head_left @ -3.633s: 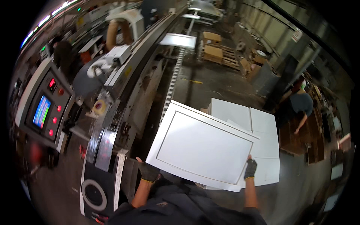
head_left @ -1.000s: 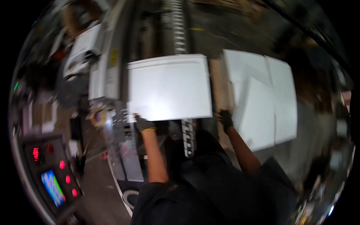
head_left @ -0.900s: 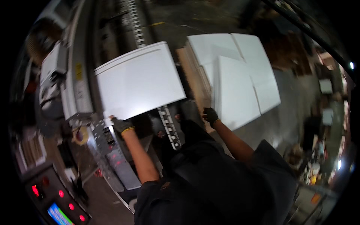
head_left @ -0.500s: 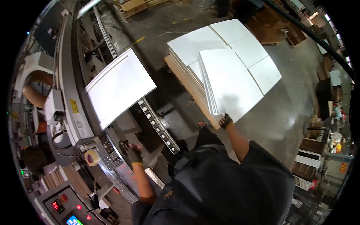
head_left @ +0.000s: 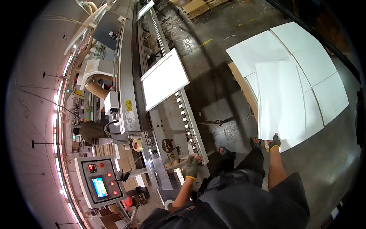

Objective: The person repeatedly picks up white rectangular panels from a stack, places them onto a machine's conveyor belt, and then removes them after processing. The person stacks the processed panels on a wooden pallet.

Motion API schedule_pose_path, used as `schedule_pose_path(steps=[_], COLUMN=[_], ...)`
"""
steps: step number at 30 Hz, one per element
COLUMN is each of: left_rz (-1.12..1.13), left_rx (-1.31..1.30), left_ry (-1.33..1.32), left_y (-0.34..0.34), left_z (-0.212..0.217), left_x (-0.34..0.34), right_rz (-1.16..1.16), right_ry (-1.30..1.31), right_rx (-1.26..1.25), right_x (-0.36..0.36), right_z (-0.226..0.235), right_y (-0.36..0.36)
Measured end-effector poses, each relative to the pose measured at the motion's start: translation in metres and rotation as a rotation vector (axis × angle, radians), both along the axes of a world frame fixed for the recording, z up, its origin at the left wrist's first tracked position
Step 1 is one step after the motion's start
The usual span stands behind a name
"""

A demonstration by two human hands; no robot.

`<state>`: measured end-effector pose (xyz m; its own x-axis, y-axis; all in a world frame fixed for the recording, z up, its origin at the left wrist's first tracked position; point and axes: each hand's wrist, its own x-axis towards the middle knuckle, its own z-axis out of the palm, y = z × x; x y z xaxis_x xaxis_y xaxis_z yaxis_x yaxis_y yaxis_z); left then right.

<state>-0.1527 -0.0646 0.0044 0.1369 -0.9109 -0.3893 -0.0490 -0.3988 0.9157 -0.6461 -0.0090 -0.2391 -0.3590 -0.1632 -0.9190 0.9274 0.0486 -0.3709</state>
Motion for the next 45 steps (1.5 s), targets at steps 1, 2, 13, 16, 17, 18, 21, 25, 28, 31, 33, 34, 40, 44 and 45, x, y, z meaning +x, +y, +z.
schedule_pose_path(steps=[1,2,13,16,17,18,21,25,28,31,33,34,40,44,45], left_rz=[-0.129,-0.244,-0.576,-0.603,-0.577,-0.748,-0.425,-0.547,-0.454,-0.455,-0.507,-0.557,-0.685,-0.237,-0.183], left_rx=[-0.096,-0.091,0.472,0.74,0.635,0.441,0.72,0.673,0.808,0.688,0.599,0.531,0.405,0.543,0.55], left_ry=[-0.006,-0.281,0.07,0.549,0.65,0.45,0.672,0.625,0.665,0.655,0.637,0.769,1.321,1.273,1.3], left_y=[-0.001,-0.006,-0.03,-0.044,-0.046,-0.038,-0.038,-0.036,-0.032,-0.04,-0.054,-0.066,-0.092,-0.055,-0.047], left_z=[0.0,0.0,-0.039,-0.047,-0.055,-0.047,-0.045,-0.055,0.009,0.021,0.053,0.063,0.057,-0.035,-0.054], left_x=[-0.016,-0.036,-0.264,-0.304,-0.305,-0.322,-0.322,-0.319,-0.348,-0.33,-0.332,-0.331,-0.311,-0.264,-0.254], right_rz=[0.123,0.066,0.281,0.405,0.536,0.602,1.506,1.354,1.478,1.498,1.227,1.177,1.276,0.807,0.714], right_ry=[0.004,0.011,-0.297,-0.241,-0.211,-0.147,0.978,2.129,2.223,2.457,2.718,2.718,2.299,2.184,2.415], right_rx=[0.056,-0.062,-0.256,-0.411,-0.457,-0.459,0.005,-0.175,-0.028,-0.031,-0.129,-0.196,-0.086,-0.27,-0.274], right_x=[0.0,0.008,0.058,0.049,0.045,0.026,-0.008,-0.046,-0.072,-0.081,-0.092,-0.095,-0.1,-0.09,-0.093], right_z=[-0.028,-0.044,0.109,0.117,0.129,0.145,0.342,0.347,0.302,0.298,0.327,0.353,0.511,0.567,0.584], right_y=[0.013,0.009,0.034,0.043,0.042,0.055,0.054,0.064,0.068,0.047,0.023,0.011,-0.079,-0.064,-0.051])
